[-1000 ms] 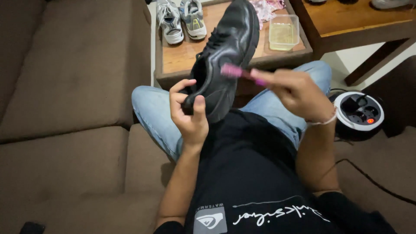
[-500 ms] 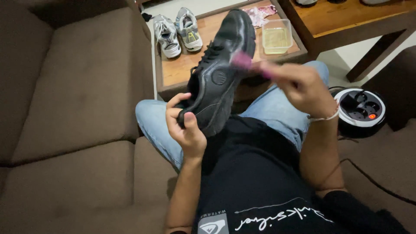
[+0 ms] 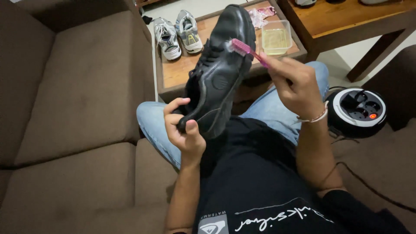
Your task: A person is cleaning a black shoe by scrubbing its surface with a pink toothbrush and a cleaning solution.
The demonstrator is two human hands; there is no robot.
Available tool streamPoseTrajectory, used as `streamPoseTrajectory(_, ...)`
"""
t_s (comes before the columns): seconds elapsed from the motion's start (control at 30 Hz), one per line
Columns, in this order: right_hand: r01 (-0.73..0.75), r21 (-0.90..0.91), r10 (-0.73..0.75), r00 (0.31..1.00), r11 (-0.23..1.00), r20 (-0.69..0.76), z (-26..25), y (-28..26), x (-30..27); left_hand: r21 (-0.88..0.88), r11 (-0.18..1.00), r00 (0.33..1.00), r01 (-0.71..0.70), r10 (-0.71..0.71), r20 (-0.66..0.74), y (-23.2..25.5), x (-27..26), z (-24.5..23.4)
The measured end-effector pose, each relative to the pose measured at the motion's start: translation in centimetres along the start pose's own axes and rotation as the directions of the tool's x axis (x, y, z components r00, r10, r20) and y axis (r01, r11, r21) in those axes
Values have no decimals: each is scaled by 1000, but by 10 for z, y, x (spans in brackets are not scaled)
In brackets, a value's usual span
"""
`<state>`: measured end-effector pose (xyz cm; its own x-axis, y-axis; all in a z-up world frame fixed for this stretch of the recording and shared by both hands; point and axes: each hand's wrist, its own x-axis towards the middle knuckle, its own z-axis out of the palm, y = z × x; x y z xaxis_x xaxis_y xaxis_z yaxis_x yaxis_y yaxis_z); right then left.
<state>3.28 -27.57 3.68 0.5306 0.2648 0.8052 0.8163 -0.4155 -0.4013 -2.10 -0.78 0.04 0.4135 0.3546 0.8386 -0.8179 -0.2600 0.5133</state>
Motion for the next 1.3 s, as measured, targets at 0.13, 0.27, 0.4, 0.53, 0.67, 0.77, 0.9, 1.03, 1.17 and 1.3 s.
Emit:
streamPoseTrajectory(0.13,-29,232,-28,971,972,239,-6,-31,2,42,999,999,-7,6,41,1,0,0)
streamPoseTrajectory(0.27,-27,79,14,987,997,162,-5,-22,-1,10,1000,1000,0,-1,24,2,-1,4)
streamPoseTrajectory(0.4,-59,217,-17,943,974,332,-5,-29,-2,12,1000,999,8,-8,37,4,1,3)
streamPoseTrajectory(0.53,16,54,-24,988,998,152,-4,-17,-2,13,1000,999,28,-28,22,3,0,2)
streamPoseTrajectory(0.67,-57,96,35,976,994,215,-8,-22,-5,23,999,999,32,-32,8,3,2,2)
streamPoseTrajectory(0.77,-49,51,39,983,997,180,-9,-8,-7,12,999,999,44,-44,-6,-2,-1,2)
streamPoseTrajectory(0.9,-70,124,22,936,990,352,-21,-7,-5,51,993,994,103,-104,12,14,1,3)
streamPoseTrajectory(1.03,-81,58,54,928,995,368,-10,-9,-5,36,992,993,118,-117,-14,12,-2,7)
streamPoseTrajectory(1.17,-351,463,430,900,814,-73,32,3,-1,18,986,986,166,-165,-15,13,-5,13)
streamPoseTrajectory(1.3,-239,955,496,860,177,123,62,17,-5,-82,964,961,253,-241,132,3,-16,18)
